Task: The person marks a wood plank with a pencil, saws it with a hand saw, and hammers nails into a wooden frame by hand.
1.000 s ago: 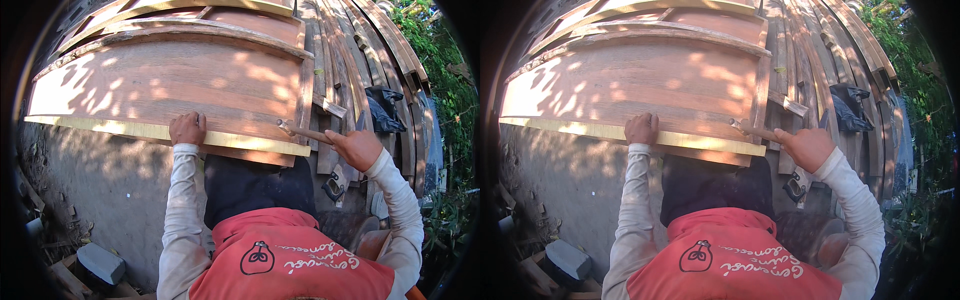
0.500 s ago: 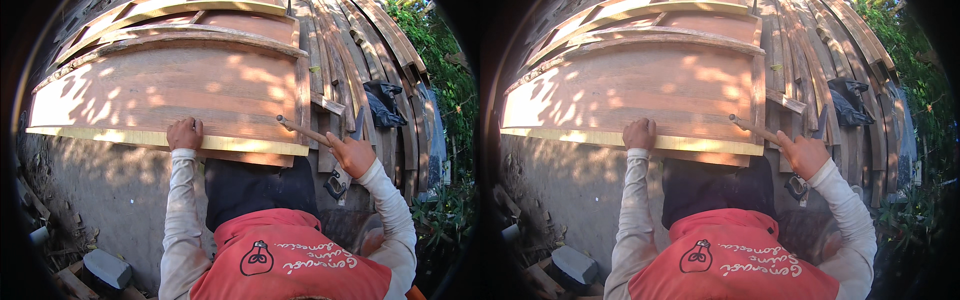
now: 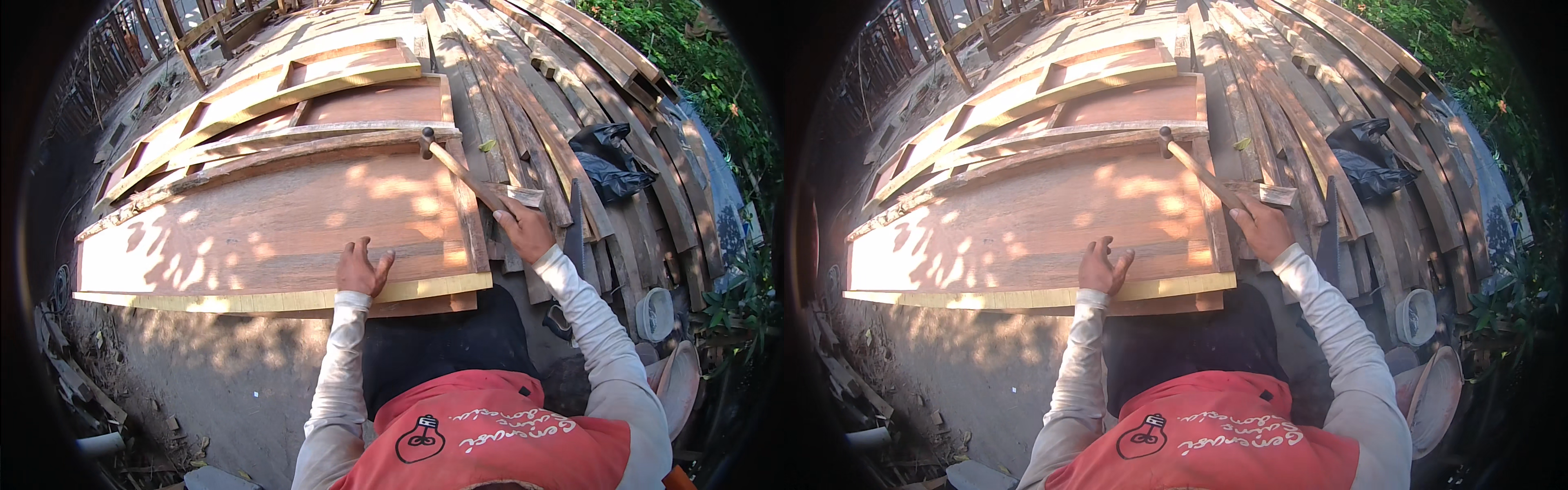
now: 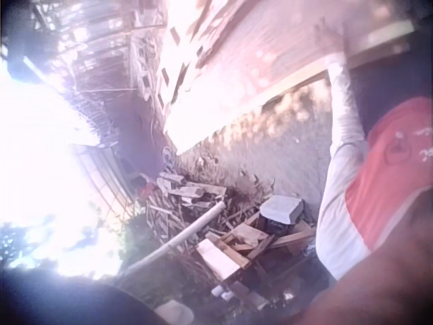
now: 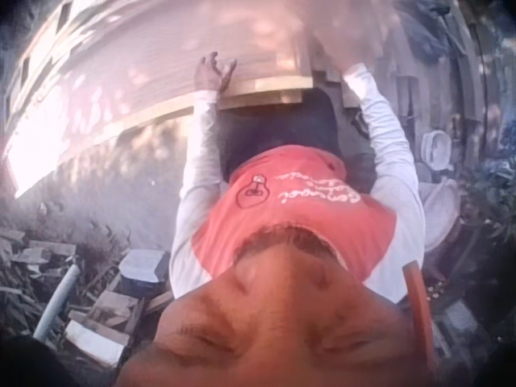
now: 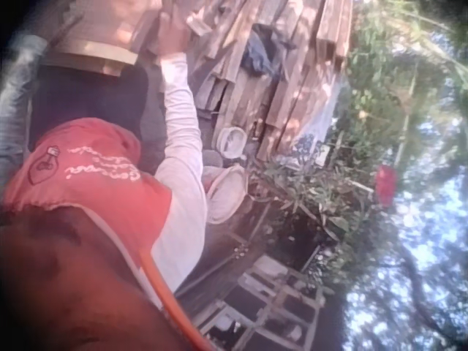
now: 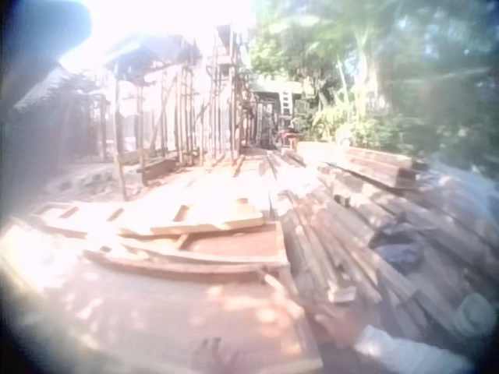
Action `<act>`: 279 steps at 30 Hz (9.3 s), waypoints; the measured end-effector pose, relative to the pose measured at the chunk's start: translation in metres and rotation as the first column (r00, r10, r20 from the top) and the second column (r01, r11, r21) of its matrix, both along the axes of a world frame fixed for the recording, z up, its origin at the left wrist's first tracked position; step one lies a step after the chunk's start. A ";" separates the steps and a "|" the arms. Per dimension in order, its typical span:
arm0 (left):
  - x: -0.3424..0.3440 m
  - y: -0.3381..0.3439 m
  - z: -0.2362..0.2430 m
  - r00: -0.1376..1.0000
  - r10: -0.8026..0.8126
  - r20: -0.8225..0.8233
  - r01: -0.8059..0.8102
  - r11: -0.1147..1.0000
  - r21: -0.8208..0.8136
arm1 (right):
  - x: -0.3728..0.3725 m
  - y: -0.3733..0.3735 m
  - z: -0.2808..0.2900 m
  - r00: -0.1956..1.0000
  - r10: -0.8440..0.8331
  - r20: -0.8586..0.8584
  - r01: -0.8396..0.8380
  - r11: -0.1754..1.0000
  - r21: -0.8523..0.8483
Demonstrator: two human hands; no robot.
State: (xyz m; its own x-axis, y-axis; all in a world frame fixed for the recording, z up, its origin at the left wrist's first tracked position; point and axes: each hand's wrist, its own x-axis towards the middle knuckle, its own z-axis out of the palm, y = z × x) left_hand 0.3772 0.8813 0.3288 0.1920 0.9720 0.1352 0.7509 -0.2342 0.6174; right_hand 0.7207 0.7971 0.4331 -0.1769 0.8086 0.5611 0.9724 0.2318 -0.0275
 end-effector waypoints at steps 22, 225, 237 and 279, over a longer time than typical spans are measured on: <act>0.495 0.075 -0.025 0.996 0.017 0.089 -0.007 0.994 -0.109 | 0.196 -0.223 -0.102 -0.682 -0.565 -0.463 -0.471 0.825 -0.313; 0.421 0.110 -0.101 0.895 -0.042 0.444 0.199 0.929 -0.313 | 0.188 0.119 -0.045 0.185 -0.362 -0.914 -0.482 0.777 -0.405; 0.437 0.103 -0.101 0.887 -0.067 0.457 0.236 0.916 -0.325 | 0.224 0.074 -0.038 -0.618 -0.221 -0.755 -0.514 0.840 0.175; 0.462 0.092 -0.051 0.999 0.001 0.037 0.000 1.000 -0.026 | 0.211 -0.089 -0.066 0.219 -0.282 -0.934 -0.173 0.931 -0.322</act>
